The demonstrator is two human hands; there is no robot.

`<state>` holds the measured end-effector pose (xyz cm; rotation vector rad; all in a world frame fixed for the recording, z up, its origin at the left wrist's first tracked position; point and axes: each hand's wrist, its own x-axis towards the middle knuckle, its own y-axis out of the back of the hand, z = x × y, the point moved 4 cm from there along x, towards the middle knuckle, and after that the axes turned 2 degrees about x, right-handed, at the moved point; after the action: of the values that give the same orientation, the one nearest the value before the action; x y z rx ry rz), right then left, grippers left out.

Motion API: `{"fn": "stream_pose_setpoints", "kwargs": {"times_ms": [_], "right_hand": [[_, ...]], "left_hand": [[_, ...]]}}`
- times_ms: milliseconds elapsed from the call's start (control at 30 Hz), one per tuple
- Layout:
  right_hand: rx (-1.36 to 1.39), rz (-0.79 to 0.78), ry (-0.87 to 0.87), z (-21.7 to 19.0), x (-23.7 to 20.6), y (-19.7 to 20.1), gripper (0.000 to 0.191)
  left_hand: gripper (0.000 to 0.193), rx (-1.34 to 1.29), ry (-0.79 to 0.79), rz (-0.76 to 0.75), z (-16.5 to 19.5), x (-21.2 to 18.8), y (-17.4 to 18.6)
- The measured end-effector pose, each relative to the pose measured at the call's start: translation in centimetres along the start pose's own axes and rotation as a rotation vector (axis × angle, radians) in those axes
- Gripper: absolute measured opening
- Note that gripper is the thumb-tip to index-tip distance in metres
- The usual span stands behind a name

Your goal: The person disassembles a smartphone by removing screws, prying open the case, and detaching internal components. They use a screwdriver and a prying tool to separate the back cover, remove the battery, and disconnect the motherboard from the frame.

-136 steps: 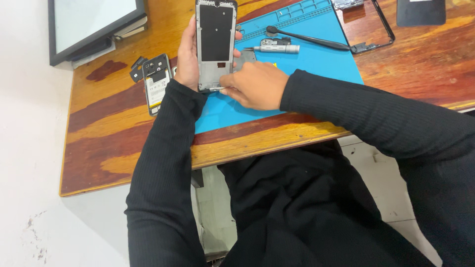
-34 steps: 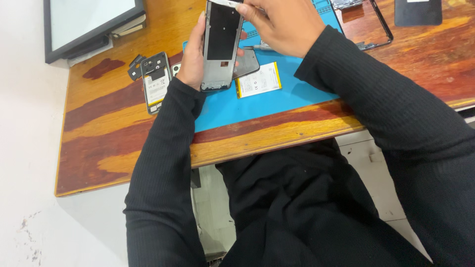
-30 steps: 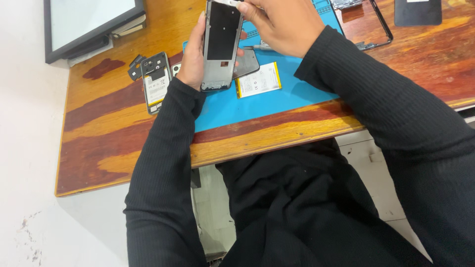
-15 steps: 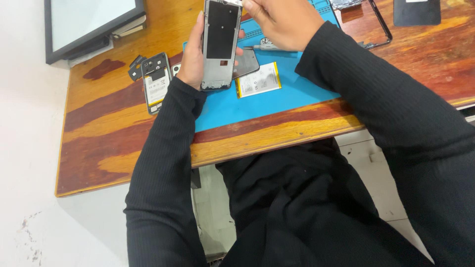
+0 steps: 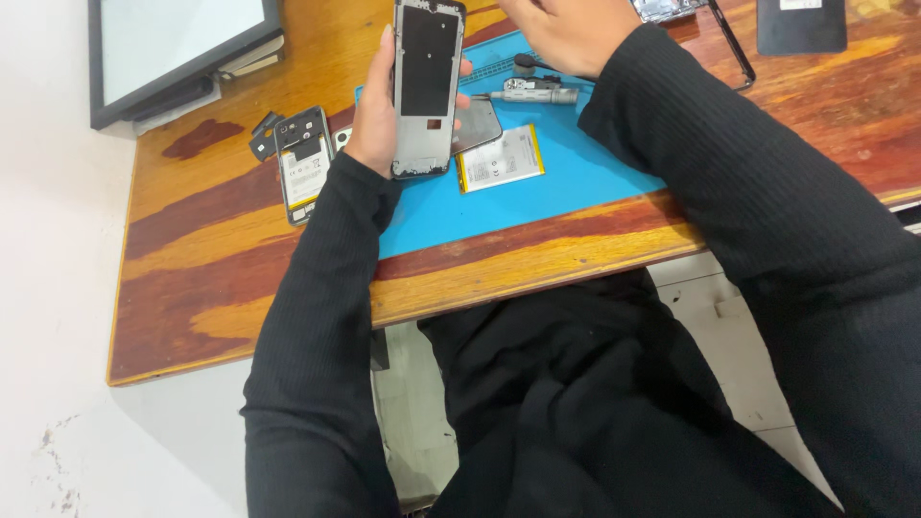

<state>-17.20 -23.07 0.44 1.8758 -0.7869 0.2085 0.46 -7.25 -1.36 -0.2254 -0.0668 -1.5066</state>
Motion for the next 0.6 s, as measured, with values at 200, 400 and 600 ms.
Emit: {"fn": "stream_pose_setpoints", "kwargs": {"times_ms": [200, 400, 600], "right_hand": [[-0.030, 0.012, 0.111, -1.9, 0.0, -0.7, 0.047], [-0.050, 0.009, 0.079, -1.9, 0.0, -1.0, 0.052], [-0.065, -0.005, 0.051, -1.5, -0.1, -1.1, 0.052]], "left_hand": [[0.076, -0.030, 0.054, 0.055, -0.1, 0.0, 0.2], [0.080, 0.012, 0.030, 0.037, -0.2, 0.2, 0.2], [0.081, 0.032, 0.036, 0.049, -0.2, 0.1, 0.3]]}}
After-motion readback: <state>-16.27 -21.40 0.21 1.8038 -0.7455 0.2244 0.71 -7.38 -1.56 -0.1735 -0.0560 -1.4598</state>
